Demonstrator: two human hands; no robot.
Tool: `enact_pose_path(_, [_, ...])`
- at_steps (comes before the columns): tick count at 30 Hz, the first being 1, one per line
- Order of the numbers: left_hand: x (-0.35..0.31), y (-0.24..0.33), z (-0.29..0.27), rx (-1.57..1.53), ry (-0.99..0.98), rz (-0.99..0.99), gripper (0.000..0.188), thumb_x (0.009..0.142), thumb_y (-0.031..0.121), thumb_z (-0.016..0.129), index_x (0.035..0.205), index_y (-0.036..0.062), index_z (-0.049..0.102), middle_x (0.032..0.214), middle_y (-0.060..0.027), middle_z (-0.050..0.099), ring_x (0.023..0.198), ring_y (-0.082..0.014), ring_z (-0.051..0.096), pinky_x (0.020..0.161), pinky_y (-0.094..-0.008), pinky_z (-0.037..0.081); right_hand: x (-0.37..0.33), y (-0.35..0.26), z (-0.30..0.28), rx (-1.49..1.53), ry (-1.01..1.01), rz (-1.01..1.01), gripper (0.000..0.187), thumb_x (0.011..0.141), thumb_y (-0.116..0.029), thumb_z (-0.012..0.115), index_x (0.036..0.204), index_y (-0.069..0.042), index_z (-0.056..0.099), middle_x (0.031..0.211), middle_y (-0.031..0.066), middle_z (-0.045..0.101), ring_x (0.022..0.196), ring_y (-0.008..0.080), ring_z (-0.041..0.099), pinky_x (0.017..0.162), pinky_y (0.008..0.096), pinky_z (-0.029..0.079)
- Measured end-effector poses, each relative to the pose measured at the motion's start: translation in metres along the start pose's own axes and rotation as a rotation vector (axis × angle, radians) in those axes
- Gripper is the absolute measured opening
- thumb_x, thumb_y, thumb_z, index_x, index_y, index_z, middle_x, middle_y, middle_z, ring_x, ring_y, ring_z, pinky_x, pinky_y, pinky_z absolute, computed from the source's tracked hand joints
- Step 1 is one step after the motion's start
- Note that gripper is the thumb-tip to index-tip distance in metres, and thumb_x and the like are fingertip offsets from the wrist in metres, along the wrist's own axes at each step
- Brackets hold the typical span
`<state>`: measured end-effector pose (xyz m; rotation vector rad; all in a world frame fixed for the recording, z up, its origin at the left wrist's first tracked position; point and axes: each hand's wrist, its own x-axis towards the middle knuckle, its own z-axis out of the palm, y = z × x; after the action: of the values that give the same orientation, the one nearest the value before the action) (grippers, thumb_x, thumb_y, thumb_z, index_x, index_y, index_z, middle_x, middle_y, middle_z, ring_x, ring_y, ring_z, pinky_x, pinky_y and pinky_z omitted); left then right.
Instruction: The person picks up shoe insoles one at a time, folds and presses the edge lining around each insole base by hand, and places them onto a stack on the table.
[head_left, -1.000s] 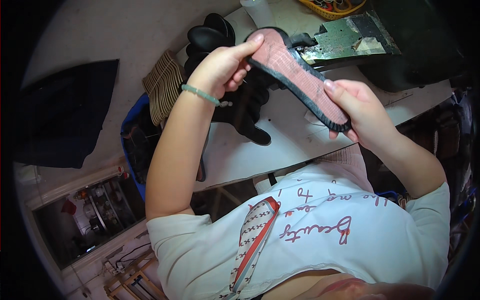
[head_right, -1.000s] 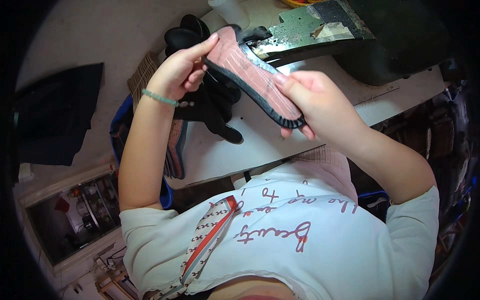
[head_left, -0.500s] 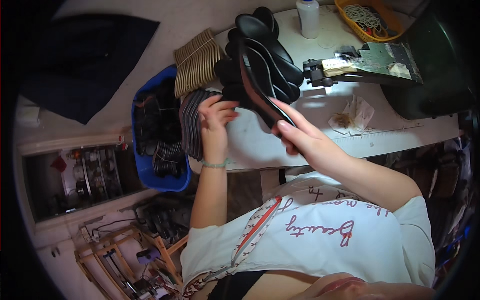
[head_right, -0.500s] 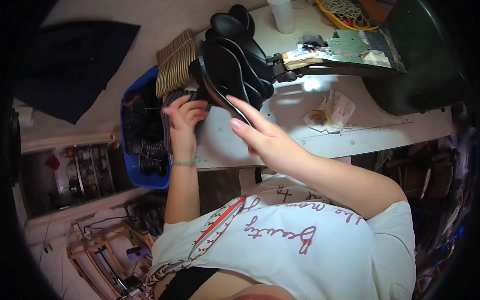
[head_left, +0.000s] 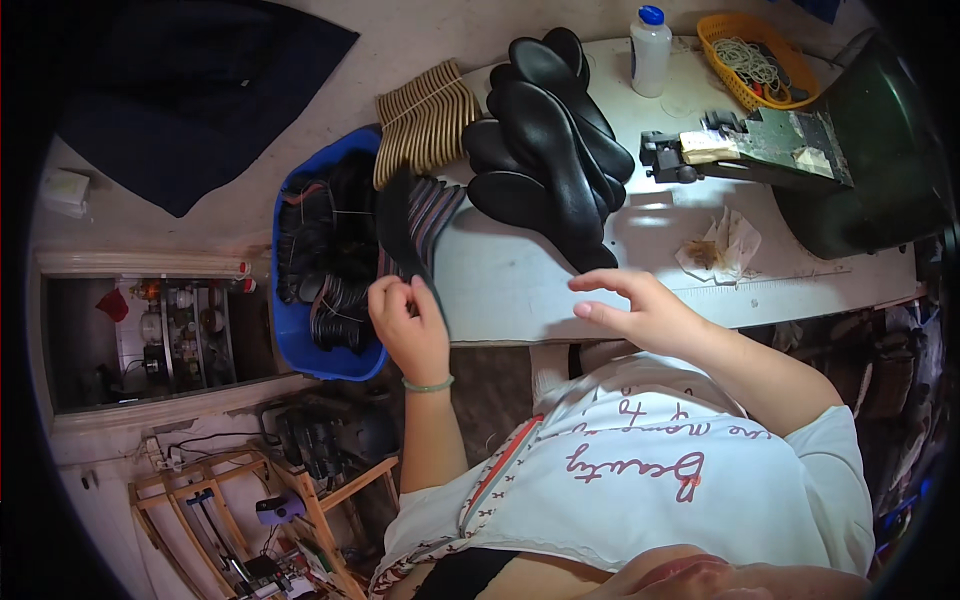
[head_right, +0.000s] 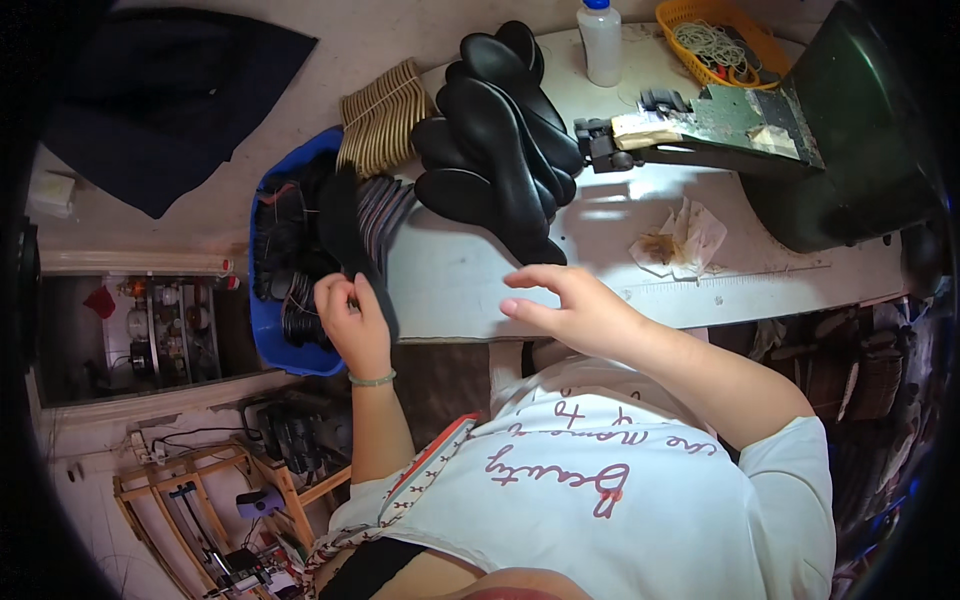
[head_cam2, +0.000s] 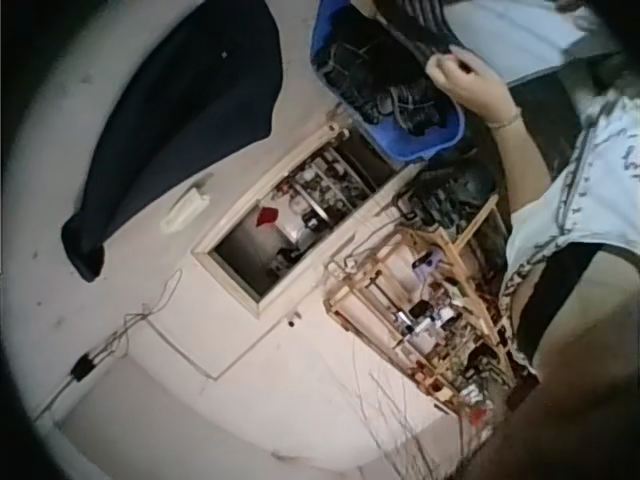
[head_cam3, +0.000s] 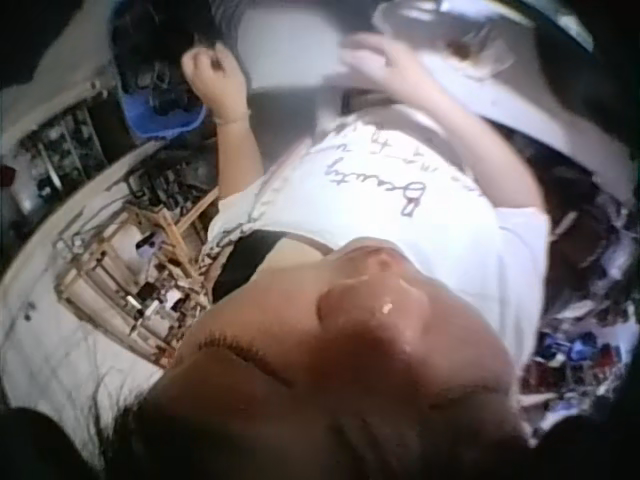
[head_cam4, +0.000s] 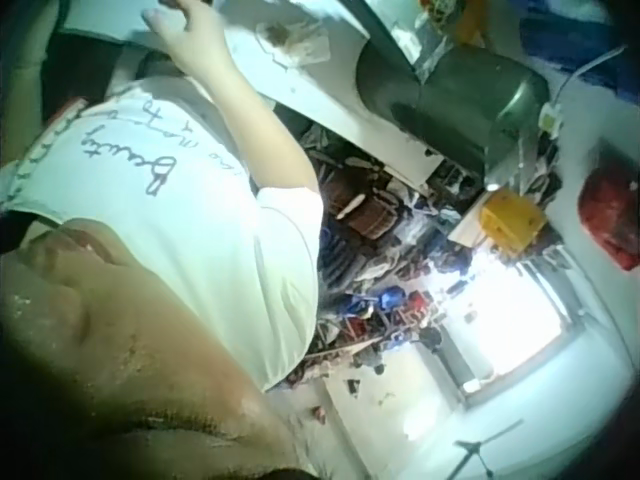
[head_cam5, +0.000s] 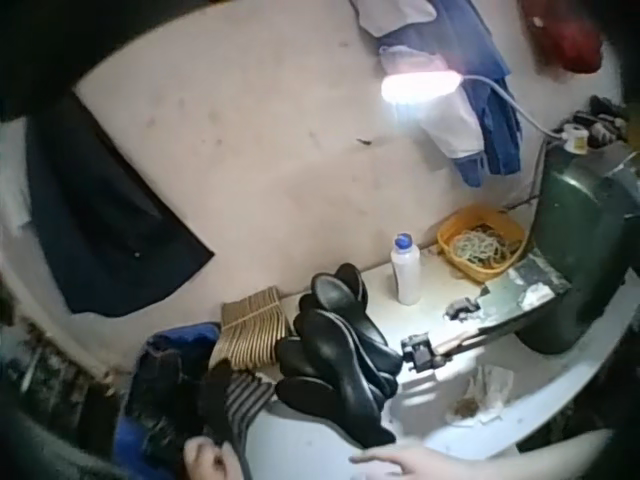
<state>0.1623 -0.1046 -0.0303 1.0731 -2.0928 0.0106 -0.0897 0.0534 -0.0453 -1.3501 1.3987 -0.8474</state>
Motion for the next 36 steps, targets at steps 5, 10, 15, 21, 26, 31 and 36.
enact_pose_path(5, [0.004,0.109,0.017,-0.210,-0.203,0.086,0.019,0.080,0.002,0.066,0.071,0.0010,0.050,0.100,-0.0161,0.054,0.090,-0.0314,0.056,0.078,-0.0421,0.044,0.021,-0.021,0.022,0.702,0.280,-0.209,0.066,0.094,-0.043,0.057,0.137,0.004,0.039,0.121,0.0181,0.059,0.115,0.0209,0.055,0.094,0.0328,0.045])
enact_pose_path(10, [-0.002,0.132,0.027,-0.598,-0.265,0.320,0.033,0.078,0.016,0.074,0.104,0.0022,0.058,0.126,-0.0168,0.048,0.124,-0.0310,0.046,0.105,-0.0457,0.035,-0.001,-0.021,-0.016,0.779,0.472,-0.205,0.030,0.097,-0.018,0.056,0.116,0.005,0.057,0.102,0.0047,0.064,0.092,0.0111,0.058,0.083,0.0293,0.048])
enact_pose_path(15, [0.018,0.148,0.044,-1.469,-0.710,-0.465,0.059,0.087,0.023,0.071,0.130,-0.0007,0.040,0.117,-0.0092,0.057,0.105,-0.0177,0.057,0.097,-0.0311,0.043,-0.040,-0.032,-0.030,0.423,0.454,-0.296,0.030,0.090,-0.019,0.065,0.113,0.000,0.063,0.101,0.0117,0.065,0.097,0.0176,0.060,0.089,0.0319,0.047])
enact_pose_path(21, [0.032,0.185,0.045,-1.761,-0.820,-0.641,0.040,0.099,0.027,0.051,0.126,-0.0007,0.044,0.107,-0.0089,0.063,0.093,-0.0136,0.063,0.085,-0.0274,0.051,-0.063,-0.033,-0.077,0.444,0.322,-0.426,0.028,0.088,-0.012,0.066,0.110,0.004,0.063,0.099,0.0146,0.065,0.092,0.0230,0.066,0.068,0.0291,0.056])
enact_pose_path(26, [0.029,0.213,0.051,-1.748,-0.967,-0.645,0.043,0.101,0.036,0.042,0.123,-0.0008,0.045,0.101,-0.0102,0.062,0.085,-0.0123,0.063,0.075,-0.0253,0.052,-0.061,-0.015,-0.089,0.719,0.322,-0.444,0.036,0.073,0.009,0.074,0.106,0.005,0.060,0.091,0.0158,0.069,0.075,0.0230,0.070,0.059,0.0303,0.058])
enact_pose_path(31, [0.022,0.217,0.053,-1.740,-0.802,-0.539,0.033,0.099,0.030,0.049,0.114,0.0006,0.046,0.097,-0.0070,0.062,0.079,-0.0094,0.062,0.071,-0.0221,0.051,-0.058,-0.021,-0.091,0.571,0.461,-0.414,0.046,0.064,0.009,0.081,0.105,0.004,0.060,0.091,0.0133,0.069,0.078,0.0189,0.069,0.066,0.0292,0.058])
enact_pose_path(36, [0.026,0.197,0.069,-1.474,-0.557,-0.277,0.027,0.098,0.023,0.054,0.111,0.0002,0.048,0.093,-0.0068,0.064,0.079,-0.0077,0.059,0.071,-0.0226,0.049,-0.057,-0.036,-0.094,0.648,0.323,-0.201,0.031,0.075,0.000,0.077,0.103,0.002,0.065,0.093,0.0078,0.069,0.083,0.0123,0.066,0.070,0.0266,0.057])
